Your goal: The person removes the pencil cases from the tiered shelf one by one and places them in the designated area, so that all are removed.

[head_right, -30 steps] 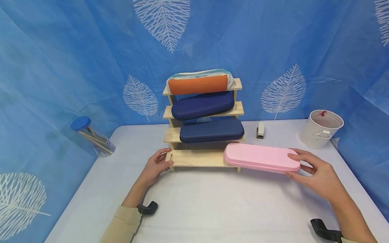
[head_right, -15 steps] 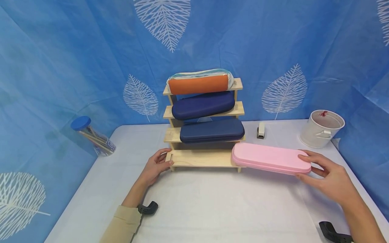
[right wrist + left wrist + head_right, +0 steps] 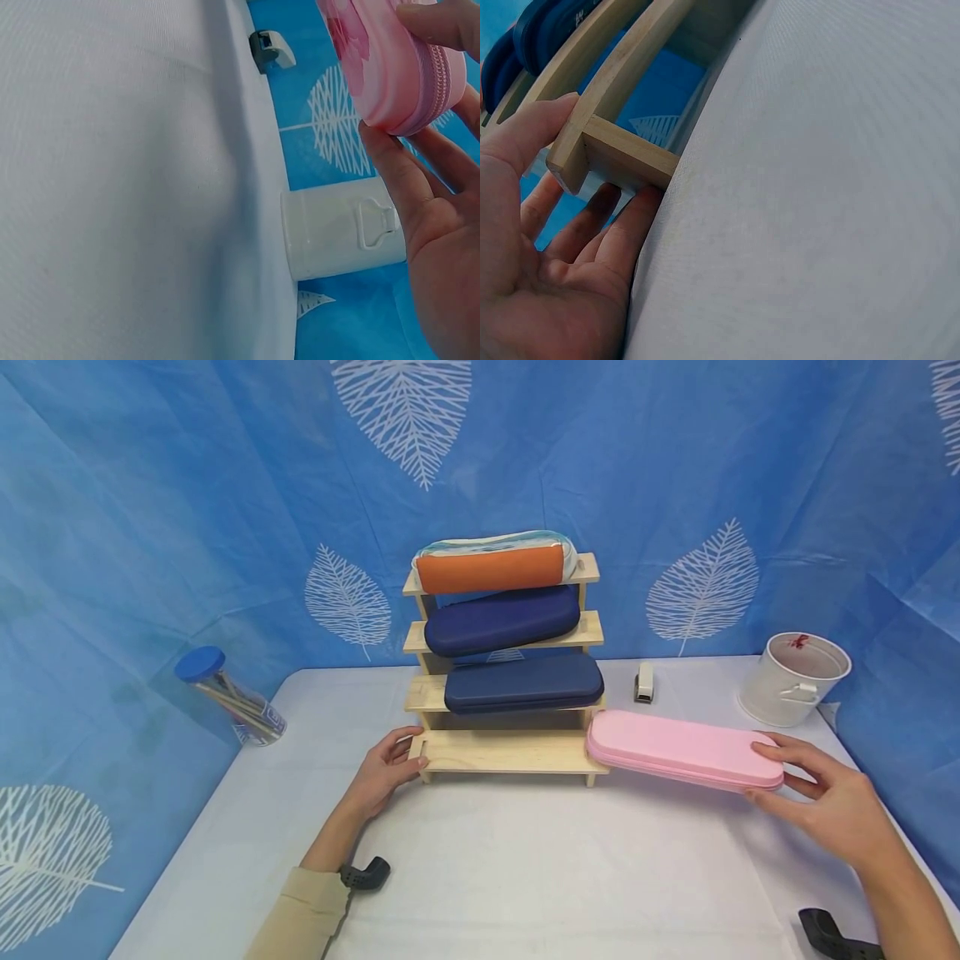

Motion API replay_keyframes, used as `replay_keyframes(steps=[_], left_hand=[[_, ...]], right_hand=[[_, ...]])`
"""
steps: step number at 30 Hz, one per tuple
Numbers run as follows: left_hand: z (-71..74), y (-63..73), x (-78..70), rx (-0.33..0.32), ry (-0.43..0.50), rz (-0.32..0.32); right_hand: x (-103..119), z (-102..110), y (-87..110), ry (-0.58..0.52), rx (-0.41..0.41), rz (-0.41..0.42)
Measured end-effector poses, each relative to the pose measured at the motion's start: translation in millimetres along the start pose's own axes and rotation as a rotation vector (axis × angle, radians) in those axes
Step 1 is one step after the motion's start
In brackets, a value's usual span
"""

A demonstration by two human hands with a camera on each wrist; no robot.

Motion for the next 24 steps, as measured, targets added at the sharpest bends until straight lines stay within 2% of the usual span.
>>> replay_keyframes(steps=[4, 5, 10, 12, 24], left_hand=[[-0.1, -0.4, -0.6, 0.010, 0.002, -0.008], [-1.8, 0.8, -4.1, 0.017, 0.002, -0.005], [-2.4, -0.3, -2.5, 0.037, 0.011, 0.011], [-0.9, -1.6, 1.2, 0.031, 0.012, 0.011], [-1.4, 0.1, -1.2, 0.016, 0.017, -0.013]], right_hand=[[-6.3, 2.6, -1.6, -0.035, -0.028, 0.012], [-8.2, 3.1, -2.1, -0.042, -0.033, 0.011], [-18.5, 5.2, -5.3, -0.072, -0.060, 0.006], [-21.9, 6.8, -6.2, -0.079, -0.074, 0.010], [-38.1, 10.1, -10.2, -0.167, -0.106, 0.072]])
Point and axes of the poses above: each hand's wrist, its own y-axis away from the middle knuckle, its own z-axis out of the back of the hand, x = y × z, the point moved 10 cm from there along -y, towards the middle knuckle, and after that the axes turned 12 degrees about x, right-handed, at the moved point
